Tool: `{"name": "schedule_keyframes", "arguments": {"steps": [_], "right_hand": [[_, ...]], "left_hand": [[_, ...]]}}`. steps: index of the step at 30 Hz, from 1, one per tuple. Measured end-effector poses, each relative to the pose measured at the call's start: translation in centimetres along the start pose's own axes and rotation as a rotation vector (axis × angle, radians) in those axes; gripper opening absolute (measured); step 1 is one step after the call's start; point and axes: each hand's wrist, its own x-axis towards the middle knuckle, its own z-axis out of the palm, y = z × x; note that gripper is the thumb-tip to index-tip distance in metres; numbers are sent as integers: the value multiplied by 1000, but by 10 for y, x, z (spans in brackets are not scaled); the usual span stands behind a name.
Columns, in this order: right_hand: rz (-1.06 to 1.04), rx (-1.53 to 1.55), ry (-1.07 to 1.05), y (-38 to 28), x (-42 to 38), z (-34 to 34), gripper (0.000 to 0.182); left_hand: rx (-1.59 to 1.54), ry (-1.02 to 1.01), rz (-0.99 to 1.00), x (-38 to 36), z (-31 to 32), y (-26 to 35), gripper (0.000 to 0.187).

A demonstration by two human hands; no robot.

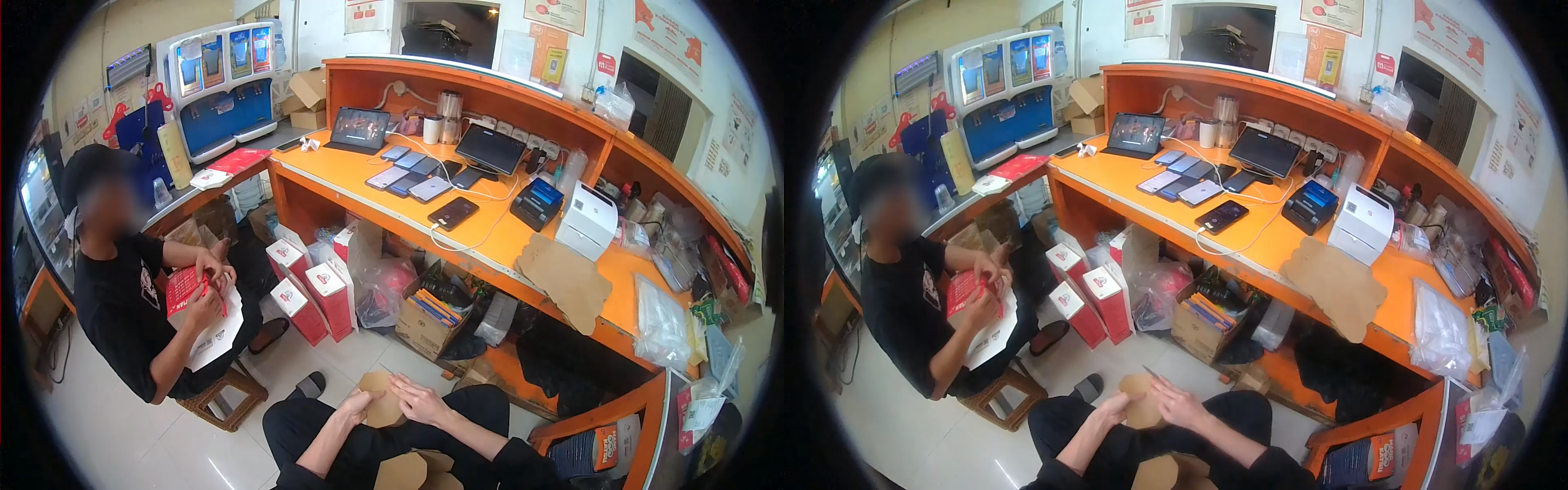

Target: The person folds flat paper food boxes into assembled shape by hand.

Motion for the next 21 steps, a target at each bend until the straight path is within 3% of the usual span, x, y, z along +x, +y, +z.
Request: {"name": "schedule_keyframes", "arguments": {"steps": [2, 5, 6, 9, 12, 15, 18, 21], "right_hand": [[128, 180, -34, 9, -3, 7, 33], [526, 929, 148, 26, 2, 19, 32], [460, 806, 161, 38, 0, 29, 33], [544, 858, -66, 34, 3, 18, 33], [575, 569, -145, 20, 6, 10, 33], [640, 512, -141, 7, 10, 3, 36], [248, 414, 130, 16, 8, 20, 38], [195, -103, -138, -16, 16, -3, 50]], "left_hand": [[-7, -20, 9, 2, -3, -3, 40], [37, 12, -1, -4, 5, 5, 40], [60, -11, 30, -3, 3, 3, 39], [109, -81, 85, 2, -2, -3, 39], [131, -130, 72, -1, -2, -4, 40], [149, -113, 53, 1, -2, -6, 39], [31, 9, 83, 5, 4, -2, 36], [-232, 127, 171, 14, 1, 9, 32]]}}
